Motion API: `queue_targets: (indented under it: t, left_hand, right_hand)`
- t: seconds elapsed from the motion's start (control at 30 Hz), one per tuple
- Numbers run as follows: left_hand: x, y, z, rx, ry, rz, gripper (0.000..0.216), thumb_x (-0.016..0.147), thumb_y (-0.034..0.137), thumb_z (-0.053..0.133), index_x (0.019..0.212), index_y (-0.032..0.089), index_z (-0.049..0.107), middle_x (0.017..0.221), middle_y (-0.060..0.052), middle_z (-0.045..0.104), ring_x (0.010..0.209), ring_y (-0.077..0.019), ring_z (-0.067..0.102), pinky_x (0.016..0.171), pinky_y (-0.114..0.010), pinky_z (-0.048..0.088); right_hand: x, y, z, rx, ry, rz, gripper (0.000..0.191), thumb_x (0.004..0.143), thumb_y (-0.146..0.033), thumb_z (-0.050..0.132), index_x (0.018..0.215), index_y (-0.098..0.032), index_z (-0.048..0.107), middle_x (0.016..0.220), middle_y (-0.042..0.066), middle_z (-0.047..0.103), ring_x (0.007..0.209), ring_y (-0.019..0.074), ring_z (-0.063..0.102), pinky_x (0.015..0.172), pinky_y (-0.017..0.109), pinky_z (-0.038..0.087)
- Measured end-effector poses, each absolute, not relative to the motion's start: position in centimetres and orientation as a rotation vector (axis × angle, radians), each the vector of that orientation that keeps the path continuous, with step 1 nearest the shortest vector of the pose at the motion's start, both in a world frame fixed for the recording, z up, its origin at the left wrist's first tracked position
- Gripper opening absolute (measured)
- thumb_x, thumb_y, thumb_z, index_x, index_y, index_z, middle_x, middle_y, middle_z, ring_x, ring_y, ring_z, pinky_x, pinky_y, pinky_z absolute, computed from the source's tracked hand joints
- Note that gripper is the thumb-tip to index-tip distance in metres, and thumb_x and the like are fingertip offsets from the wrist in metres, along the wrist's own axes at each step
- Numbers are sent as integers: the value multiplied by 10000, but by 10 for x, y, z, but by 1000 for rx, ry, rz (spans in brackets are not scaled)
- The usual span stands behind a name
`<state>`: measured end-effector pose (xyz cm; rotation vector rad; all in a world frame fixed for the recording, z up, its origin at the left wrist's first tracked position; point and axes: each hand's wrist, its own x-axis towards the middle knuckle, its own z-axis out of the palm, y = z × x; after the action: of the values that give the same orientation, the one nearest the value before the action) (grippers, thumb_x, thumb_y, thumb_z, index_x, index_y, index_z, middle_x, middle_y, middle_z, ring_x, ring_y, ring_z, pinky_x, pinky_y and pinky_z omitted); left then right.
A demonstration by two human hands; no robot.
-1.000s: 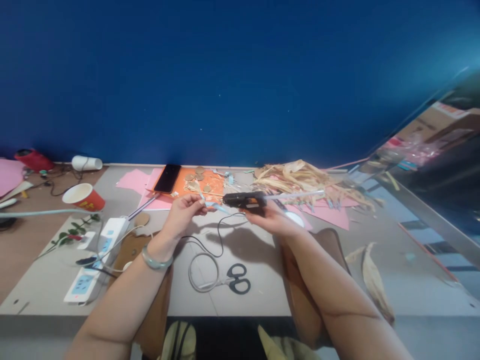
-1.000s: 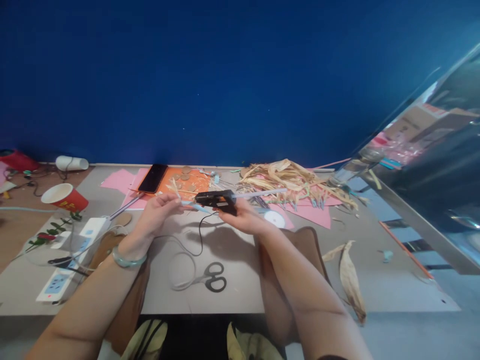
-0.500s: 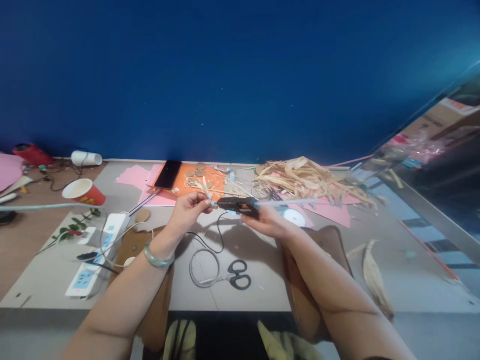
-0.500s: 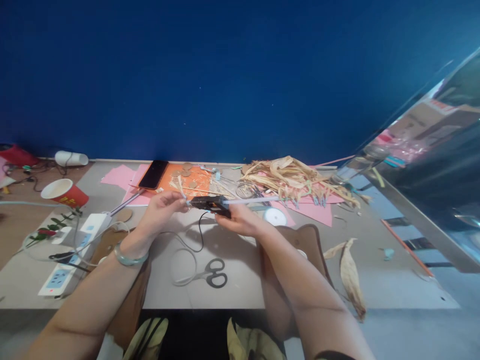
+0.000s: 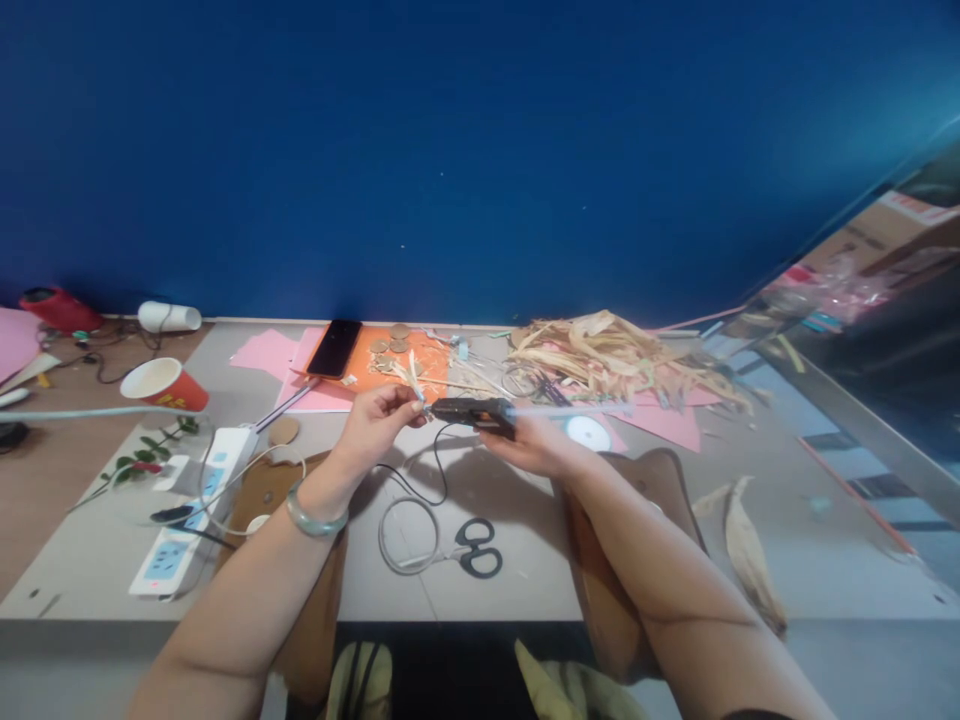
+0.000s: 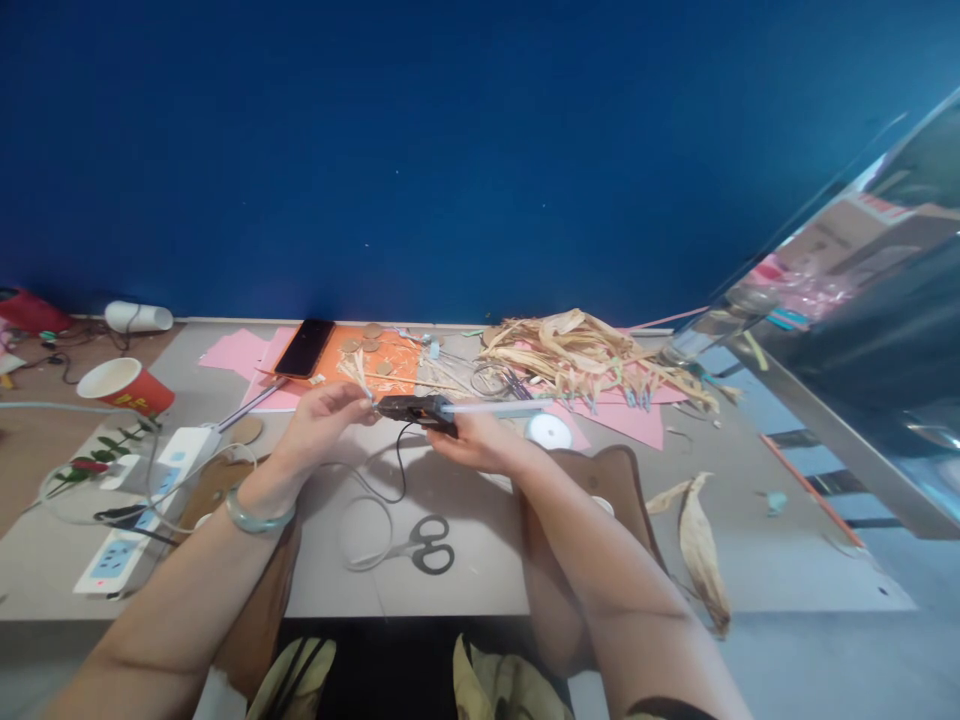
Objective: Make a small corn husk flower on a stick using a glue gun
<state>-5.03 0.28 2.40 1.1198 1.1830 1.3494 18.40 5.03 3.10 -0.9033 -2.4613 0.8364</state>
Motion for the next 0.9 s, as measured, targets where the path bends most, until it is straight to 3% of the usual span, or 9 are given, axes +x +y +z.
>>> queue_targets:
  t: [0.33,0.9]
  left_hand:
    - [-50,1,29,1198,1206,1331,223,690,350,755,686,149,658,607,-28,658,594,-141,607,624,-274,510]
    - [-50,0,29,1263,1200,1332,185,711,327,737,683,156,672,623,-33,667,612,-148,615,633,-274,506]
  right_hand:
    - [183,50,38,-899,-2557,690,179,868,-285,489,766,-165,574,646,27,595,560,130,474,538,240,349]
    - [186,50,40,-887,-2601,686,179,879,-273,459,750,-177,536,663,18,566,586,126,457,561,242,330]
